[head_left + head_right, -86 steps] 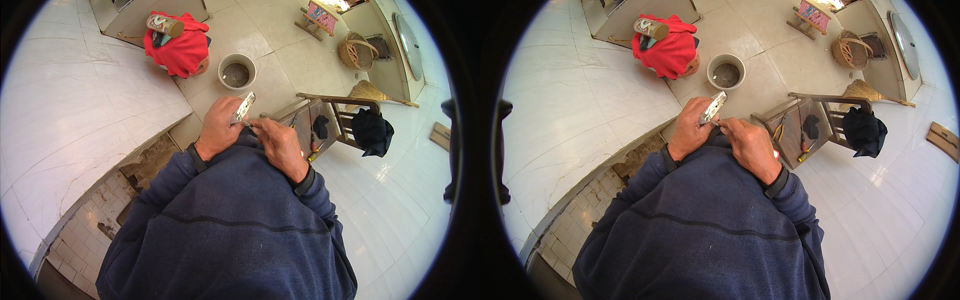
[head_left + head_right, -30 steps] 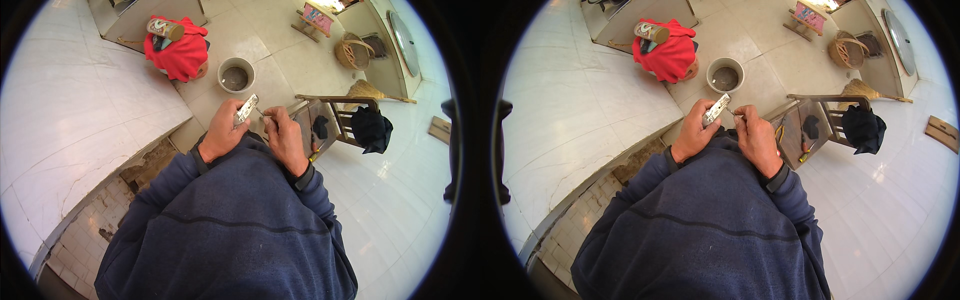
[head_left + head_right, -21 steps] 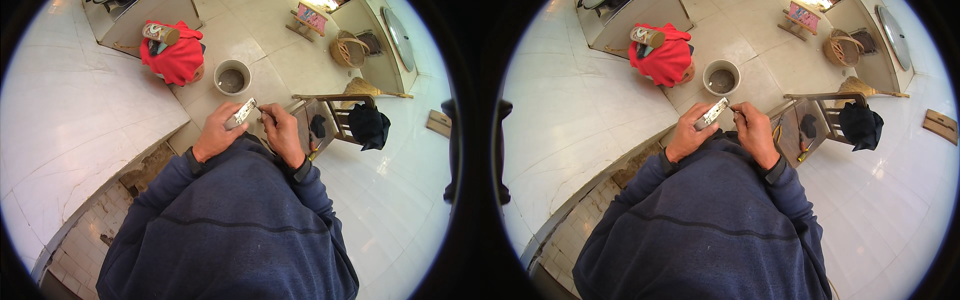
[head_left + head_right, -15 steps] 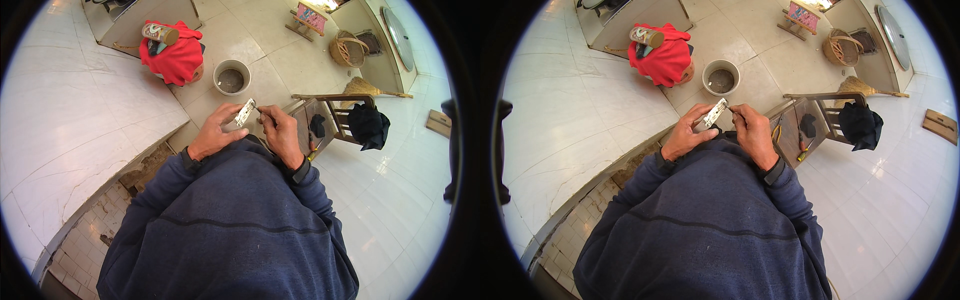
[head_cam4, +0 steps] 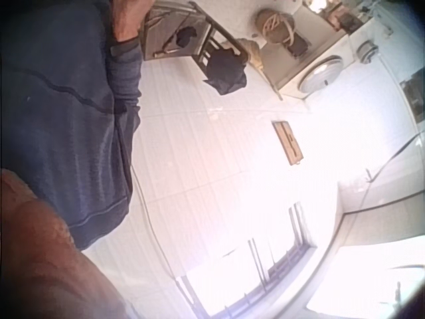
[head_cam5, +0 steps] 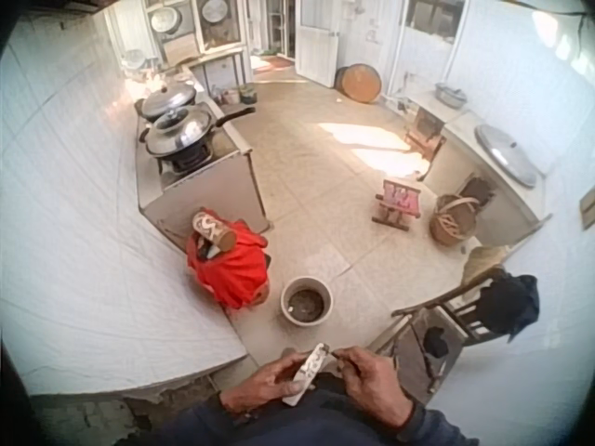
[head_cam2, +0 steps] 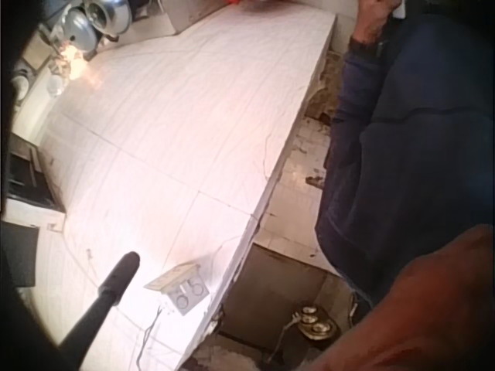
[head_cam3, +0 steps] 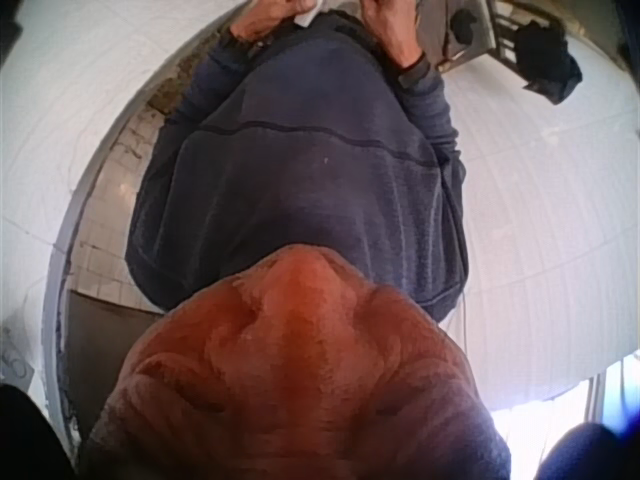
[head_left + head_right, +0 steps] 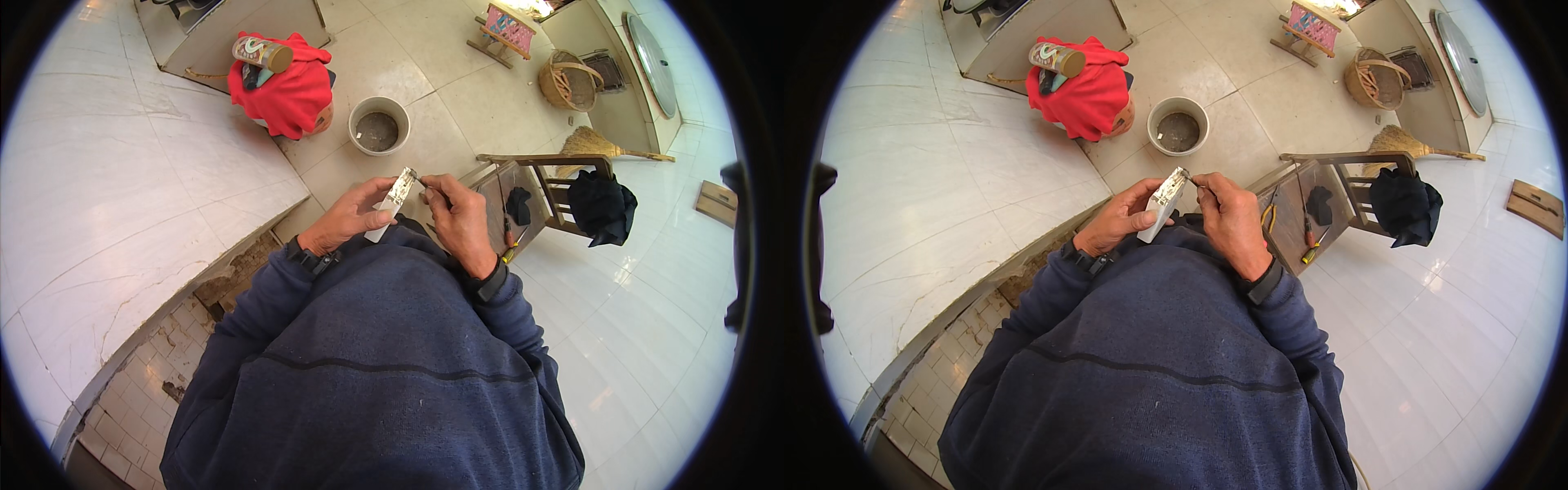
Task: The person cleans a white electrical outlet with a cloth, then mounts it to a wall and connects wires using a screwdriver. The person moves between rooms while handling the outlet and tools.
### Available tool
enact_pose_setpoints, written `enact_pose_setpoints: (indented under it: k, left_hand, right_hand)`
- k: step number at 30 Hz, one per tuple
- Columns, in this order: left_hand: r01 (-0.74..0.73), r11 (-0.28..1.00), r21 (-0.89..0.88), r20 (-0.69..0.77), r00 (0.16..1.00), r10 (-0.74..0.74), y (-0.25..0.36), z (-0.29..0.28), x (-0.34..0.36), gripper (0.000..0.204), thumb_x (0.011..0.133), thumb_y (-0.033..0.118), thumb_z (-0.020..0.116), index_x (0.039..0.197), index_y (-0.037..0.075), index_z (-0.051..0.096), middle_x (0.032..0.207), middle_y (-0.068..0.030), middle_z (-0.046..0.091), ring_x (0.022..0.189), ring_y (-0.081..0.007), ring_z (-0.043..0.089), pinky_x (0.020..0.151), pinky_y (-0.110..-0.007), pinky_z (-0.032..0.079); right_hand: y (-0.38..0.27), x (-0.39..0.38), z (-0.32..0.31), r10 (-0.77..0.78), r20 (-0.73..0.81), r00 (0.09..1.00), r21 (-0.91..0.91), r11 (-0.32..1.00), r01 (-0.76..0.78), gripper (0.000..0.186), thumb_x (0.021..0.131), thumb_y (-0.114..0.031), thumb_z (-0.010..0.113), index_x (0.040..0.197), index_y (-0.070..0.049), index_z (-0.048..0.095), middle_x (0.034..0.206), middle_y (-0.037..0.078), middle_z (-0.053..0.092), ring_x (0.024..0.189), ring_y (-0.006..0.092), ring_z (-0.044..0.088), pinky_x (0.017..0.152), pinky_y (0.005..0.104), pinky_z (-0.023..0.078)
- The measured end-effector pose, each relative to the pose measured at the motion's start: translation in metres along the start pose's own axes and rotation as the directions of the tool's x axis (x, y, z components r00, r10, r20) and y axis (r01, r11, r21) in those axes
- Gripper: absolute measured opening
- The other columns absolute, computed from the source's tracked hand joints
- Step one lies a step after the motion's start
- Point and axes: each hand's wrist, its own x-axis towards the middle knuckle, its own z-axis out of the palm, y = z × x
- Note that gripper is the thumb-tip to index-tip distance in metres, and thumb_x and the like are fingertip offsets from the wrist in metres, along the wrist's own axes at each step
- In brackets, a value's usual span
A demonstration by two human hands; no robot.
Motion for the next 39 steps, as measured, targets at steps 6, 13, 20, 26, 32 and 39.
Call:
enact_pose_setpoints:
  k: [6, 13, 20, 26, 32, 39]
  left_hand:
    - [-0.073, 0.995, 0.062, -0.058, 0.995, 0.077, -0.001, 0.003, 0.001, 0.09, 0.086, 0.042, 0.084, 0.153, 0.0, 0.042, 0.15, -0.013, 0.05, 0.139, -0.0224, 0.049, 0.116, -0.038, 0.041]
    - [-0.131, 0.988, 0.086, -0.073, 0.988, 0.137, -0.003, 0.005, -0.004, 0.086, 0.091, 0.029, 0.081, 0.158, -0.003, 0.037, 0.153, -0.0155, 0.048, 0.142, -0.0231, 0.046, 0.114, -0.035, 0.041]
    - [-0.133, 0.988, 0.079, -0.081, 0.987, 0.139, -0.004, 0.005, -0.002, 0.08, 0.094, 0.03, 0.078, 0.156, -0.005, 0.04, 0.156, -0.016, 0.046, 0.146, -0.0233, 0.043, 0.12, -0.037, 0.035]
    - [-0.117, 0.986, 0.119, -0.119, 0.984, 0.131, -0.002, 0.01, -0.002, 0.077, 0.096, 0.03, 0.074, 0.155, -0.005, 0.041, 0.155, -0.017, 0.048, 0.146, -0.024, 0.043, 0.121, -0.037, 0.033]
    - [-0.128, 0.98, 0.151, -0.123, 0.981, 0.147, 0.001, 0.013, -0.001, 0.076, 0.095, 0.033, 0.073, 0.154, -0.005, 0.043, 0.153, -0.0172, 0.05, 0.143, -0.0247, 0.046, 0.12, -0.038, 0.035]
    - [-0.103, 0.985, 0.14, -0.115, 0.986, 0.119, 0.003, 0.016, -0.001, 0.073, 0.096, 0.033, 0.071, 0.152, -0.006, 0.045, 0.149, -0.016, 0.054, 0.139, -0.0232, 0.05, 0.117, -0.038, 0.038]
  right_hand:
    - [-0.006, -0.001, -0.004, -0.104, 0.017, 0.994, -0.111, 0.988, 0.106, 0.019, 0.092, 0.0, 0.065, 0.109, -0.001, 0.072, 0.085, 0.02, 0.069, 0.074, 0.0383, 0.069, 0.065, 0.0431, 0.054]
    - [-0.035, -0.016, -0.008, -0.253, 0.11, 0.961, -0.05, 0.964, 0.26, 0.022, 0.089, 0.003, 0.067, 0.11, -0.004, 0.074, 0.083, 0.017, 0.066, 0.072, 0.0369, 0.068, 0.063, 0.0431, 0.053]
    - [-0.034, -0.011, -0.009, -0.336, 0.054, 0.94, -0.01, 0.942, 0.337, 0.026, 0.087, 0.005, 0.07, 0.111, -0.004, 0.074, 0.082, 0.015, 0.064, 0.069, 0.035, 0.066, 0.061, 0.0417, 0.052]
    - [-0.026, -0.015, -0.008, -0.298, 0.057, 0.953, 0.022, 0.955, 0.297, 0.028, 0.087, 0.006, 0.07, 0.113, -0.004, 0.073, 0.083, 0.013, 0.063, 0.068, 0.0317, 0.065, 0.061, 0.0393, 0.051]
    - [-0.023, -0.014, -0.008, -0.34, 0.044, 0.939, 0.029, 0.94, 0.339, 0.028, 0.088, 0.006, 0.07, 0.114, -0.004, 0.072, 0.084, 0.013, 0.063, 0.068, 0.0308, 0.065, 0.061, 0.0384, 0.051]
    - [-0.03, -0.014, -0.01, -0.257, 0.028, 0.966, 0.087, 0.963, 0.254, 0.022, 0.087, 0.001, 0.074, 0.109, -0.003, 0.072, 0.083, 0.012, 0.063, 0.069, 0.0313, 0.064, 0.06, 0.0391, 0.051]
